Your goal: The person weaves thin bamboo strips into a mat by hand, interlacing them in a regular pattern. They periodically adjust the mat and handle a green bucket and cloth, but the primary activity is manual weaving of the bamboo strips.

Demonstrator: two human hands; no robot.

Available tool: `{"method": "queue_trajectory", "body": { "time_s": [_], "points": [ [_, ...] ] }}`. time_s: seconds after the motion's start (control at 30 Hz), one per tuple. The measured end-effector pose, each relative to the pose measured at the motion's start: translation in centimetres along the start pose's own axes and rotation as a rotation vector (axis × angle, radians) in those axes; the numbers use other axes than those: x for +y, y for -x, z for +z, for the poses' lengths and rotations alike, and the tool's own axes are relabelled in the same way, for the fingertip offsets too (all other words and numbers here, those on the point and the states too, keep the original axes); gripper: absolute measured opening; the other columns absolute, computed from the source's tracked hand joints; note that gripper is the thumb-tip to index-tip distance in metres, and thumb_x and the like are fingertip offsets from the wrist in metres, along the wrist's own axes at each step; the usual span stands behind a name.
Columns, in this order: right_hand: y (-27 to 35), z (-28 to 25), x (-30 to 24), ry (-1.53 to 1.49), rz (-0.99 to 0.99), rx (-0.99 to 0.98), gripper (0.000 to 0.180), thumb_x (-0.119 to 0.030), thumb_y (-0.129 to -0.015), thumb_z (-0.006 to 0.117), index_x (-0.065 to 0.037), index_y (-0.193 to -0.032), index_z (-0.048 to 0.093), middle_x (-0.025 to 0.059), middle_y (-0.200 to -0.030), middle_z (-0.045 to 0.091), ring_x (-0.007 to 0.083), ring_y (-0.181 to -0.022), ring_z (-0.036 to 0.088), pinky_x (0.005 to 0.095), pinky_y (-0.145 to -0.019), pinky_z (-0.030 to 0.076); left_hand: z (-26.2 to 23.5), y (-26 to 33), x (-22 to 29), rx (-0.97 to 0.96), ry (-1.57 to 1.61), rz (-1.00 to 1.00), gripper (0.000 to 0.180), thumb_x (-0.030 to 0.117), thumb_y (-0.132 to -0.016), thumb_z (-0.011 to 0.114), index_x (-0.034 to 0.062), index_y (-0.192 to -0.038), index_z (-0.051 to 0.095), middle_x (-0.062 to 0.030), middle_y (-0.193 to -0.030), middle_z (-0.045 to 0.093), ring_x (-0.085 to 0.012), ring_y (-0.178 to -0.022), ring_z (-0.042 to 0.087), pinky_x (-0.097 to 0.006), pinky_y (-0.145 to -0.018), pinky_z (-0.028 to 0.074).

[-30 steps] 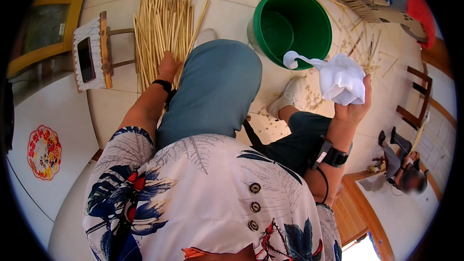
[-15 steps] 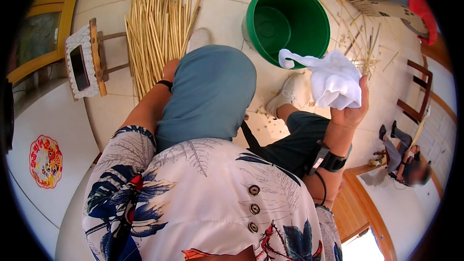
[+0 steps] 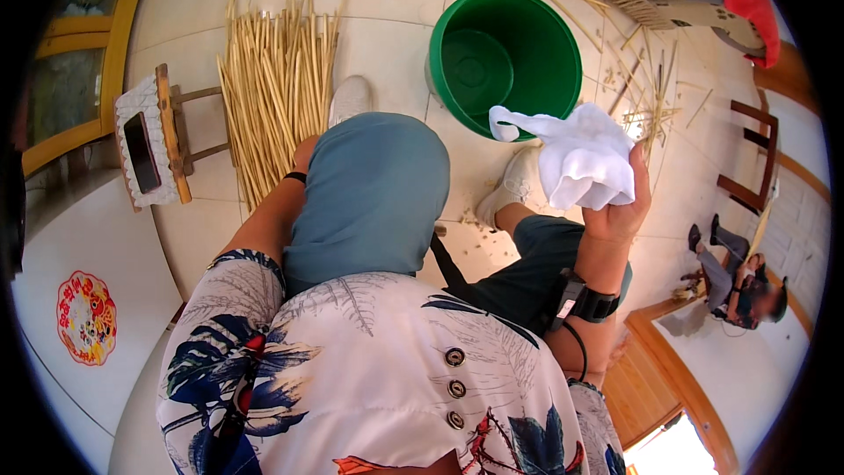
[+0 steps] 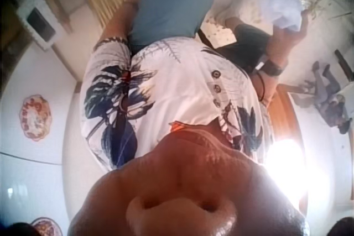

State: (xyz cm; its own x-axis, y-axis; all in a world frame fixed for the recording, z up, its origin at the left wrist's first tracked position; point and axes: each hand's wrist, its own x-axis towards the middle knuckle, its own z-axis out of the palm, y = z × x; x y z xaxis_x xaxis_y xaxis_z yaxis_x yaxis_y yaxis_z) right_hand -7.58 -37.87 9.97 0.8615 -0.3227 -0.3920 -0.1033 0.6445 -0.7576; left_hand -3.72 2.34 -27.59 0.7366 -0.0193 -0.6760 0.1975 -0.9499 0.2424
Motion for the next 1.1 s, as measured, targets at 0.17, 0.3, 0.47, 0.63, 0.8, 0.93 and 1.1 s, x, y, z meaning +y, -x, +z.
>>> {"method": "queue_trajectory", "body": {
  "time_s": [0.17,0.3,0.47,0.63,0.8,0.93,1.1],
  "points": [
    [-0.1,0.3,0.0,-0.011,0.001,-0.006,0.040,-0.029,-0.090,0.043,0.004,-0.113,0.046,0.0175,-0.107,0.055,0.0300,-0.099,0.054,0.0403,-0.087,0.042,1.8,-3.1,-2.5,-0.190,0.025,0.010,0.025,0.018,-0.070,0.057,-0.0024,-0.084,0.064,-0.0233,-0.089,0.061,-0.0359,-0.087,0.059,-0.037,-0.075,0.048],
    [0.2,0.3,0.1,-0.031,0.009,-0.012,0.041,-0.029,-0.090,0.043,0.004,-0.114,0.046,0.0181,-0.107,0.055,0.0303,-0.099,0.054,0.0403,-0.087,0.042,3.6,-3.7,-3.9,-0.137,0.108,0.019,0.035,0.022,-0.067,0.059,-0.0061,-0.087,0.063,-0.0274,-0.091,0.059,-0.0367,-0.089,0.058,-0.036,-0.076,0.048],
    [-0.2,0.5,0.2,-0.013,0.019,0.002,0.043,-0.030,-0.090,0.042,0.005,-0.115,0.044,0.0186,-0.108,0.055,0.0304,-0.099,0.054,0.0404,-0.088,0.042,7.1,-4.2,-5.2,0.004,0.564,-0.136,0.030,0.014,-0.070,0.056,-0.0075,-0.091,0.058,-0.0294,-0.093,0.058,-0.0396,-0.091,0.057,-0.038,-0.077,0.047],
    [0.2,0.3,0.1,-0.006,0.011,-0.029,0.043,-0.030,-0.089,0.043,0.005,-0.116,0.044,0.0188,-0.111,0.054,0.0314,-0.103,0.052,0.0436,-0.090,0.041,5.2,-3.7,-3.2,-0.048,0.526,-0.069,0.027,0.011,-0.071,0.054,-0.0080,-0.089,0.058,-0.0305,-0.092,0.057,-0.0411,-0.091,0.056,-0.038,-0.077,0.047],
    [-0.1,-0.1,0.1,-0.016,0.032,-0.081,0.044,-0.029,-0.090,0.041,0.005,-0.117,0.043,0.0183,-0.113,0.053,0.0313,-0.105,0.051,0.0439,-0.092,0.039,8.1,-4.3,-5.0,0.036,0.865,-0.025,0.026,0.012,-0.070,0.055,-0.0094,-0.084,0.060,-0.0309,-0.086,0.058,-0.0411,-0.091,0.056,-0.038,-0.075,0.047],
    [-0.4,0.7,0.6,0.029,0.020,-0.059,0.045,-0.029,-0.091,0.040,0.005,-0.120,0.041,0.0179,-0.114,0.053,0.0295,-0.105,0.052,0.0408,-0.091,0.039,8.8,-5.1,-6.7,-0.010,0.878,-0.060,0.027,0.009,-0.070,0.054,-0.0098,-0.089,0.058,-0.0292,-0.087,0.059,-0.0385,-0.090,0.058,-0.038,-0.070,0.047],
    [-0.3,1.3,1.2,0.228,-0.049,-0.095,0.045,-0.026,-0.089,0.045,0.003,-0.123,0.039,0.0161,-0.113,0.054,0.0264,-0.104,0.053,0.0364,-0.090,0.040,4.0,-1.4,-3.2,-0.017,0.866,-0.035,0.032,0.002,-0.070,0.052,-0.0081,-0.101,0.052,-0.0217,-0.089,0.060,-0.0304,-0.081,0.060,-0.036,-0.063,0.047]
  ]
}}
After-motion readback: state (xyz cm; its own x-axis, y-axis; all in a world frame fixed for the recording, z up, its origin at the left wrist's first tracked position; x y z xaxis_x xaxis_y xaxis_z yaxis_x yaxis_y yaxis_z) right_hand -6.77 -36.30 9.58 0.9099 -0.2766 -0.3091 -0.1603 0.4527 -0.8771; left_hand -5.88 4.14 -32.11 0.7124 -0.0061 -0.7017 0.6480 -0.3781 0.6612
